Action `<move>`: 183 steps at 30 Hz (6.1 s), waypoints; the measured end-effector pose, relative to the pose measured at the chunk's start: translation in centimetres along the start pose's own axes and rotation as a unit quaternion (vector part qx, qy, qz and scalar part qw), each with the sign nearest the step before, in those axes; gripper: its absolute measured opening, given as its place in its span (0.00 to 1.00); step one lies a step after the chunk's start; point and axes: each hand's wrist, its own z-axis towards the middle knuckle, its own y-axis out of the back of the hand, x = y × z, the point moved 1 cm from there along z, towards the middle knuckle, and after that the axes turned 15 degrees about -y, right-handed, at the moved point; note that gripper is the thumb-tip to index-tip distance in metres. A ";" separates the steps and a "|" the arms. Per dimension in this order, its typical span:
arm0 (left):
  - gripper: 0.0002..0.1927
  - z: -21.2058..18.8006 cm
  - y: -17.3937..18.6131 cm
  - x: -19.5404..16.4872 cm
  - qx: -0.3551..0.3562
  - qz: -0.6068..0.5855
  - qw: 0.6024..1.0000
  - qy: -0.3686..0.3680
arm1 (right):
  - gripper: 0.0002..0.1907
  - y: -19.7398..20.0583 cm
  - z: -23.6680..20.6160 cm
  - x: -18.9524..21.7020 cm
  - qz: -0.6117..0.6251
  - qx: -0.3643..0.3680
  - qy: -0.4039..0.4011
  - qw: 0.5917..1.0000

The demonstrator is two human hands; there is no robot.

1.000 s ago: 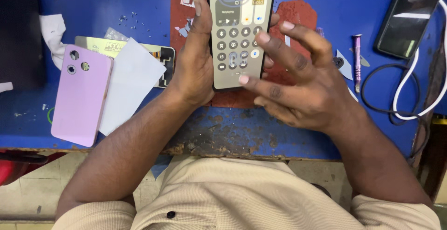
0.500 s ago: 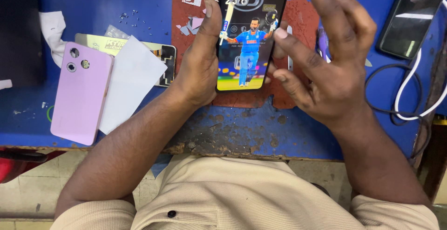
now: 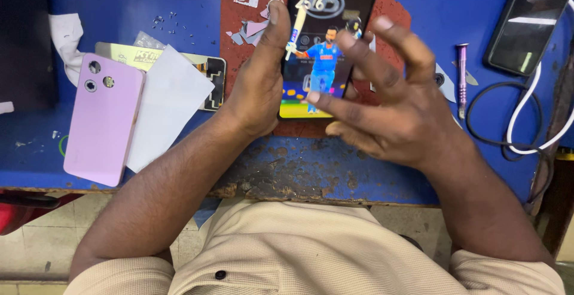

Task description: The person holds a black smartphone, navigates the dialer, and uses a SIM ejector tool to remove the SIM tray. They then open the back cover to expose the battery and internal components, write on a piece of paper, and reassemble the phone by reinserting the SIM tray and closing the back cover.

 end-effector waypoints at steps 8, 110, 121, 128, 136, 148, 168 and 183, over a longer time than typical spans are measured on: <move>0.45 -0.5 -0.3 -0.1 0.161 0.115 0.980 0.006 | 0.26 1.6 -0.2 -0.7 -0.049 -0.090 -0.165 0.981; 0.40 0.5 2.0 0.3 0.157 -0.017 0.973 -0.171 | 0.18 0.4 0.1 0.9 0.000 -0.093 -0.075 0.993; 0.40 0.0 0.1 -0.2 0.090 -0.006 0.994 -0.053 | 0.16 0.5 0.0 0.8 0.004 -0.102 -0.082 0.991; 0.46 -0.4 -0.8 0.3 0.164 0.161 0.968 0.100 | 0.26 1.2 0.0 0.3 -0.032 -0.126 -0.163 0.978; 0.43 -0.3 0.0 0.2 0.135 0.132 0.980 0.071 | 0.24 0.9 0.3 0.7 -0.071 -0.090 -0.120 0.986; 0.42 0.3 1.0 0.6 0.167 0.043 0.985 -0.007 | 0.20 0.2 -0.6 0.1 -0.019 -0.095 -0.095 0.991; 0.42 0.1 0.5 0.2 0.129 0.039 0.991 0.002 | 0.23 0.8 -0.4 0.0 -0.020 -0.075 -0.111 0.991; 0.40 0.5 0.9 0.4 0.086 0.005 0.996 -0.034 | 0.22 -0.1 -0.1 0.5 0.017 -0.016 -0.029 0.999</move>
